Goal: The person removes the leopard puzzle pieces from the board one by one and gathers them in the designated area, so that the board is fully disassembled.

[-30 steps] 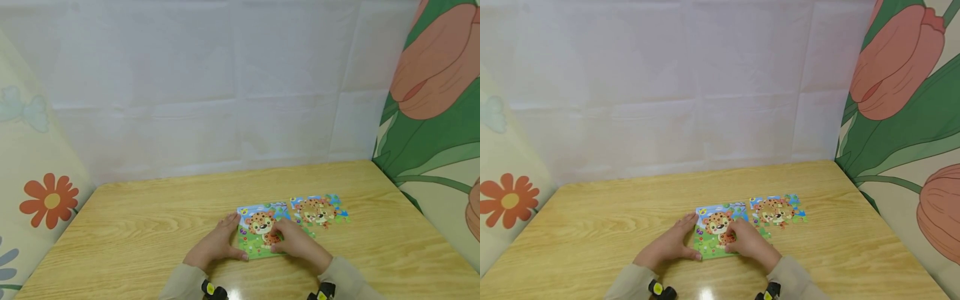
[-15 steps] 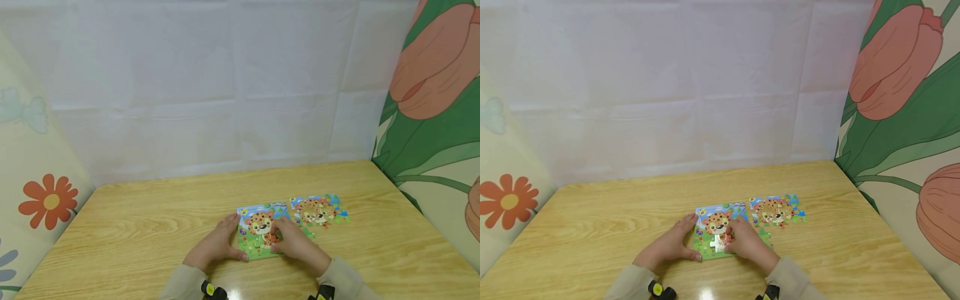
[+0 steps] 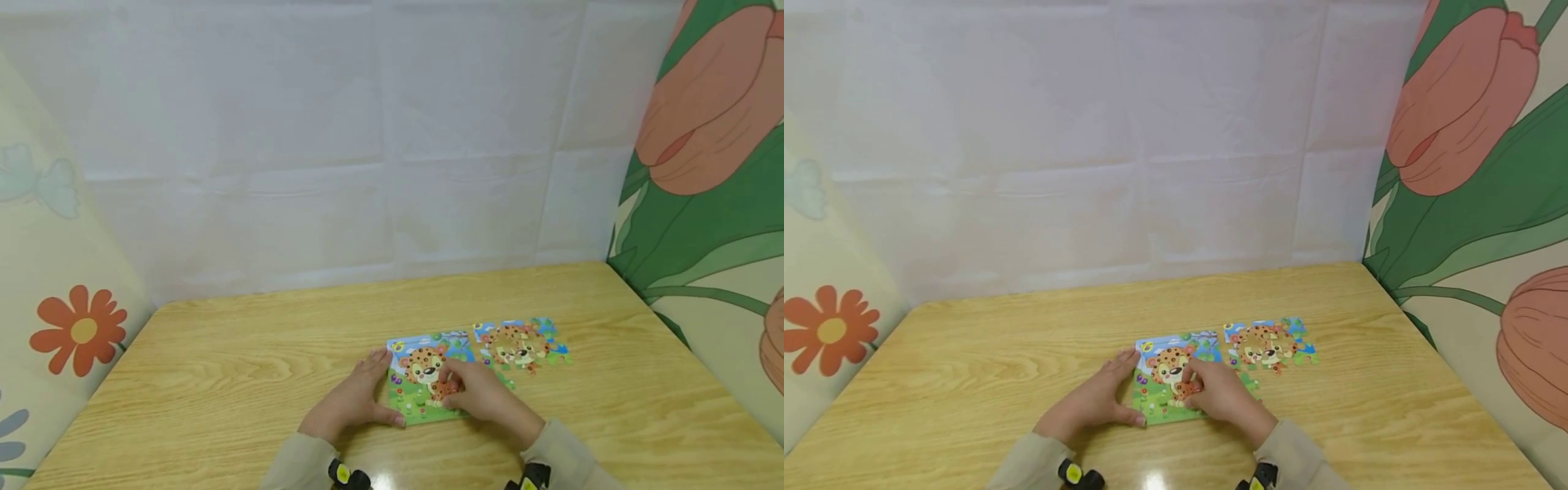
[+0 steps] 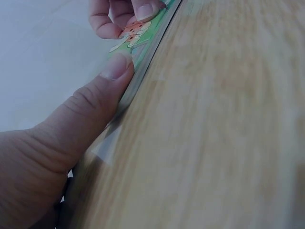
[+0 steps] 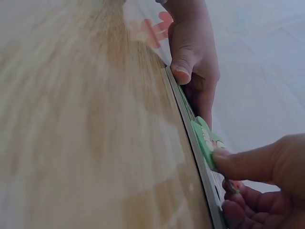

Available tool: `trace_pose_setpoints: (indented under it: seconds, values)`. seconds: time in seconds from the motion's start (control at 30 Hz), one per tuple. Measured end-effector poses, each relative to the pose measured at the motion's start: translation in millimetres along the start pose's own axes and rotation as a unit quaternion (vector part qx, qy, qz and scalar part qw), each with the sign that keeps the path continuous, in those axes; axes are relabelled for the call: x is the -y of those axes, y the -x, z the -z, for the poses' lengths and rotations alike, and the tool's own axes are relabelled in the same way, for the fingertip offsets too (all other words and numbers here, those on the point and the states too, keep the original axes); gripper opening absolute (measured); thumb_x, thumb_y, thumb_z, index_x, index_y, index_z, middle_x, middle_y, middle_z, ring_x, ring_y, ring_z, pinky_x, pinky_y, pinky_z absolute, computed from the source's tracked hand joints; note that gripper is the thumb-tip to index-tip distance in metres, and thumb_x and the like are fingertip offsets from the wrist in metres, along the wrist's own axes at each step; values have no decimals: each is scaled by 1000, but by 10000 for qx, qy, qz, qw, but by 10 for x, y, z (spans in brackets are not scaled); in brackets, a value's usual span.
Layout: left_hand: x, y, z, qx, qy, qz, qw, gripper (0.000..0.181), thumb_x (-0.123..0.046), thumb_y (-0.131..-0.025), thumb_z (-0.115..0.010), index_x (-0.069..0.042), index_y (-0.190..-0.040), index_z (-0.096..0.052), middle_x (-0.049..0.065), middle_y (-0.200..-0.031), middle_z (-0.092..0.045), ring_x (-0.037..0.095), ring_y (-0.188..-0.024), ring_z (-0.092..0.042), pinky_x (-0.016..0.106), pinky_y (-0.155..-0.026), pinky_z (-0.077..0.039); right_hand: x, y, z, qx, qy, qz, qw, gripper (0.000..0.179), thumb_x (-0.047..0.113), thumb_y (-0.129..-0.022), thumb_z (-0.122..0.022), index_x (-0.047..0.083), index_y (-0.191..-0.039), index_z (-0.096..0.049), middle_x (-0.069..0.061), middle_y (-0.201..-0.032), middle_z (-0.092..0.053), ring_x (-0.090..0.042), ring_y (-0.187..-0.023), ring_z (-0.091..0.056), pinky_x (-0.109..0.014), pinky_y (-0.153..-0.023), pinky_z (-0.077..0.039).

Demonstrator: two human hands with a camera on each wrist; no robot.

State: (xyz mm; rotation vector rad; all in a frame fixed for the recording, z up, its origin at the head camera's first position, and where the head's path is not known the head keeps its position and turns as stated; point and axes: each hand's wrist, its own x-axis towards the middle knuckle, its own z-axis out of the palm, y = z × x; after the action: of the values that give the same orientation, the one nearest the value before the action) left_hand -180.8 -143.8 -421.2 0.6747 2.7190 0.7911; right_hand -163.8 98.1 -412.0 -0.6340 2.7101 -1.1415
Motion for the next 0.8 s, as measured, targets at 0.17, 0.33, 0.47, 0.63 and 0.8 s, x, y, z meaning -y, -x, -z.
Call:
trace_pose_setpoints:
  seconds: [0.17,0.33,0.47,0.63,0.8]
  values:
    - [-12,9,19,6,8,14,10000,116,-49,-59,-80,1,-145,-21,18,-153,-14,36,-141,-10,51,-114,-12,-8,0,7,110,-88,154,9998,15,9,-82,-67,15,-93,-59,5,-69,-50,-8,-62,-45,-21,-53,-40]
    - [-15,10,15,12,35,0,10000,116,-49,-59,-81,1,-145,-22,18,-153,-14,36,-141,-10,52,-114,-12,-59,-11,-14,146,-836,68,9964,15,9,-87,-62,10,-102,-62,2,-73,-55,-9,-62,-50,-21,-53,-47]
    - [-16,11,6,21,23,-39,10000,116,-48,-58,-81,2,-145,-21,19,-153,-14,37,-141,-10,52,-114,-12,-115,-2,-4,105,-1849,-185,9825,24,8,-87,-62,1,-110,-60,-3,-78,-58,-12,-64,-55,-23,-54,-52]
    - [-20,15,4,33,-19,-52,10000,117,-49,-58,-80,2,-145,-21,19,-153,-14,36,-141,-10,52,-114,-11,-150,33,50,-126,-2114,-367,9766,27,8,-87,-62,-2,-112,-61,-4,-81,-60,-13,-67,-53,-21,-55,-49]
    - [-24,18,7,24,21,-47,10000,116,-48,-59,-81,3,-145,-21,19,-153,-14,36,-141,-10,51,-114,-11,-193,60,105,-422,-2235,-563,9722,26,9,-88,-60,-3,-111,-61,-4,-82,-60,-12,-66,-51,-20,-55,-47]
